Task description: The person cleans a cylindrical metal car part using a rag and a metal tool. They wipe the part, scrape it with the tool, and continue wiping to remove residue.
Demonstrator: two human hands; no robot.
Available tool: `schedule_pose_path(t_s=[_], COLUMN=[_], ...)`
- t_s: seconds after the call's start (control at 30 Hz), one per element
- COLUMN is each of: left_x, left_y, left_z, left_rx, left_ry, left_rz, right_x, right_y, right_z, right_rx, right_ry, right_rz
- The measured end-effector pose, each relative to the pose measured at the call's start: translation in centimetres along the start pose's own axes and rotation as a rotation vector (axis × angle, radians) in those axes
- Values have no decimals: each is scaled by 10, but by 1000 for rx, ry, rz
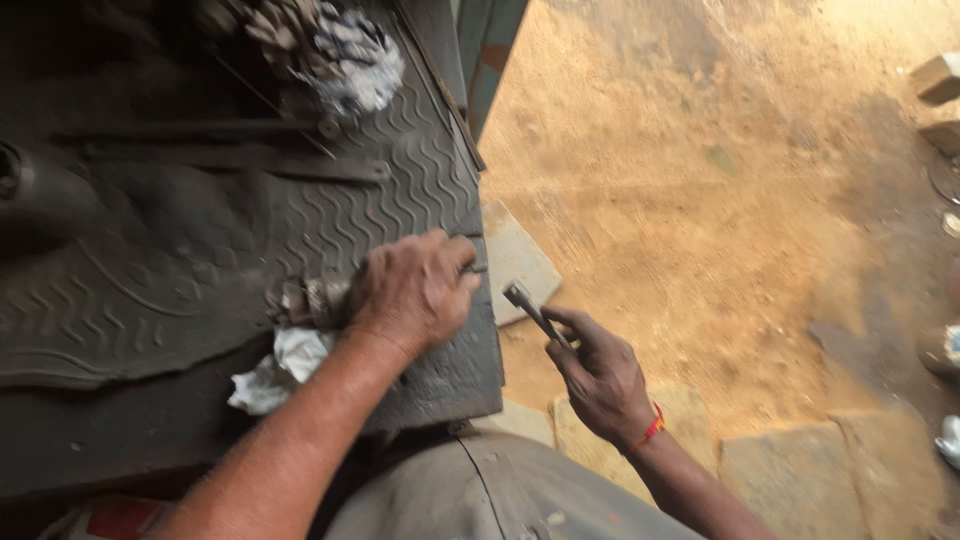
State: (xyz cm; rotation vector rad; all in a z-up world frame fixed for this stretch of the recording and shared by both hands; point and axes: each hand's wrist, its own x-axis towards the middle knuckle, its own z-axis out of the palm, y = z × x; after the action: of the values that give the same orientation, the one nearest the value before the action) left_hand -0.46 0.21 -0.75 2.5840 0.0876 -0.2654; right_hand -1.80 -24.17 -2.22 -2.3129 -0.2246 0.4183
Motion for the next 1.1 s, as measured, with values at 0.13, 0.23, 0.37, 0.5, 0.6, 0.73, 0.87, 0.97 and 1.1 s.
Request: schedule_pose_path(t_s=[0.13,0.23,0.37,0.5,0.6,0.73,0.87,0.97,1.1], left_x=[0,-1,-1,-4,-13,-36,-60,-75,-88], left_y=[2,0,-9,-34,-57,-91,-134,-163,-198], left_z=[0,5,0,-33,-65,-103,-129,-133,-122], left_rx=[64,131,43,-245,-471,-908,-1033,-1117,-1160], left_ry=[-11,-34,76,373,616,541,605,683,870], left_rz=[86,108,149,285,434,192,151,80,161], right_x=[0,1,5,14,24,53,95,115,128], right_y=[-6,-5,-9,-32,-60,-111,-167,-199,-207], right_z=[-4,-2,1,3,7,31,87,136,173], right_rx=[-29,69,194,250,230,77,-197,-99,-103], right_ry=[-15,-15,-23,-67,-138,-242,-346,-345,-259], right_rz=[108,125,156,197,124,-66,-339,-623,-819])
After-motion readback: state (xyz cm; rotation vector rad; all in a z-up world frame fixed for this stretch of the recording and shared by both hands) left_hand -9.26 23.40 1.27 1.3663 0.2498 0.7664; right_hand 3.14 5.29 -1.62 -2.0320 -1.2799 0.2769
